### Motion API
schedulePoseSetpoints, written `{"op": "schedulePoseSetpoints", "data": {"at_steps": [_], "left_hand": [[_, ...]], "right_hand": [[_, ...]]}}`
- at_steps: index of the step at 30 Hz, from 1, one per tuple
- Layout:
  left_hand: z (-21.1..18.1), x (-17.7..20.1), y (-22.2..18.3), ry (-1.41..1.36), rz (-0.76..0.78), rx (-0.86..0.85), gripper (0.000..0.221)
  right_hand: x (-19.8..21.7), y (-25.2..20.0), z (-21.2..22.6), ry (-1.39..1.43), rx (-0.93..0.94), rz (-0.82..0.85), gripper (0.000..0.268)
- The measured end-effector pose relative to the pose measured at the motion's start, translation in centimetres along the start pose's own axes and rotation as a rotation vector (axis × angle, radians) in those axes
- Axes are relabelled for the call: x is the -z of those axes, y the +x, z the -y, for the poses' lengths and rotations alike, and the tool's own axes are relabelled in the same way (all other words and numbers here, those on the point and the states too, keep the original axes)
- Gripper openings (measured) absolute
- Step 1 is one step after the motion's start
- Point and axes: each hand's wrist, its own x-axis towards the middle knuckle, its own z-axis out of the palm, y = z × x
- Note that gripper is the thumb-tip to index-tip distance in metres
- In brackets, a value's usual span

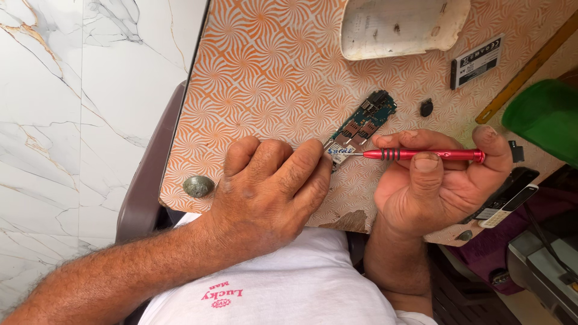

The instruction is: The person manipulates a mobile phone motherboard using a screwdriver, turning the board over and using the tool on specific components while holding the board by hand.

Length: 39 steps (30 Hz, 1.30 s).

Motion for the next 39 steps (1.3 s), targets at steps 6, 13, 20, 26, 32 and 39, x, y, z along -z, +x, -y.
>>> {"op": "schedulePoseSetpoints", "data": {"at_steps": [6,13,20,26,32,39], "left_hand": [[0.07,-0.01,0.0,-0.008,-0.004,-0.005,0.034],[0.11,0.08,-0.01,-0.023,-0.015,0.003,0.034],[0.18,0.04,-0.12,-0.014,-0.019,-0.003,0.033],[0.16,-0.07,-0.13,-0.015,-0.019,0.008,0.034],[0.19,-0.16,-0.18,-0.002,-0.035,0.007,0.032],[0.15,-0.01,-0.25,0.013,-0.065,0.015,0.034]], "right_hand": [[-0.29,0.0,0.04,0.0,-0.006,0.0,0.048],[-0.38,0.0,0.02,0.022,-0.007,0.004,0.048],[-0.09,-0.07,0.19,0.032,-0.012,-0.03,0.051],[0.3,-0.01,-0.16,0.007,0.022,-0.054,0.051],[0.11,0.01,-0.11,0.014,0.018,-0.049,0.051],[-0.31,0.13,-0.09,-0.007,0.034,-0.046,0.052]]}}
